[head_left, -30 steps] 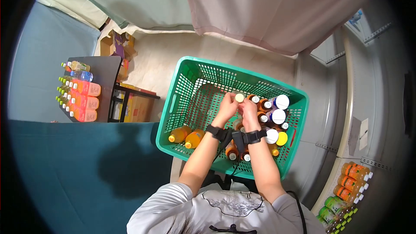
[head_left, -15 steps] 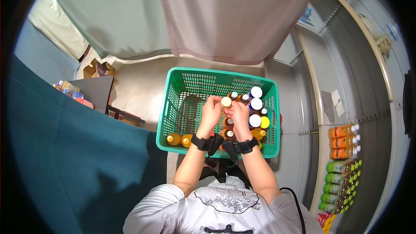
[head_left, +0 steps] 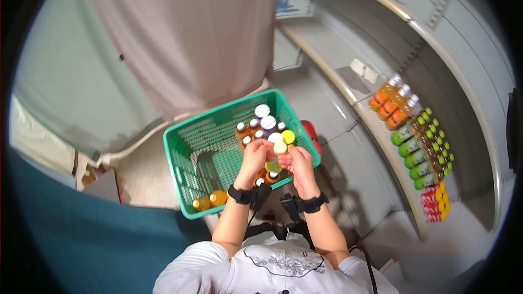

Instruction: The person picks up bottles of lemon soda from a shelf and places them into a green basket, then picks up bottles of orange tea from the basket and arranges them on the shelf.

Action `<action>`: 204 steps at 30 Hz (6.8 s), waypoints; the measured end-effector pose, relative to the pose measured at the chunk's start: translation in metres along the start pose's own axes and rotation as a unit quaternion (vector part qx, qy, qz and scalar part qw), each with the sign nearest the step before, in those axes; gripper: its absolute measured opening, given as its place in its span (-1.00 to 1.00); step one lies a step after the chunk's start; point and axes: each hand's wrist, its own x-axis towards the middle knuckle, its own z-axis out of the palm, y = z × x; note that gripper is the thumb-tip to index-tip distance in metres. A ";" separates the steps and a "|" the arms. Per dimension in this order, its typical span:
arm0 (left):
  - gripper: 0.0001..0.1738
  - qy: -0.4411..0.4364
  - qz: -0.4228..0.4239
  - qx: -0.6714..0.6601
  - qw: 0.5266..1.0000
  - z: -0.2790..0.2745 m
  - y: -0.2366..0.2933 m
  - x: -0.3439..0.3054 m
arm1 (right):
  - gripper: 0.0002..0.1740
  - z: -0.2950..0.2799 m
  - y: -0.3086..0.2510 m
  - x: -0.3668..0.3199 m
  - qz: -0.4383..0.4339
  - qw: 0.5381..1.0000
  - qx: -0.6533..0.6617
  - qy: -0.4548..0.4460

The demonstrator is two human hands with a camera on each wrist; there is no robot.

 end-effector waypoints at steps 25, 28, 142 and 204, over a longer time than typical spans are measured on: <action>-0.74 -0.670 -0.013 0.006 0.742 0.474 0.130 -0.248 | -0.77 -0.301 -0.198 -0.408 -0.418 0.811 0.073 0.403; -0.70 -0.736 0.013 -0.013 0.677 0.523 0.152 -0.300 | -0.72 -0.328 -0.225 -0.469 -0.443 0.787 0.049 0.426; 0.08 -0.777 0.267 -0.185 0.538 0.853 0.064 -0.548 | -0.34 -0.529 -0.246 -0.652 -0.318 0.226 -0.205 0.897; -0.79 -0.094 0.274 0.310 0.905 0.305 0.009 0.071 | -0.76 -0.304 -0.084 0.038 -0.069 0.983 0.009 0.172</action>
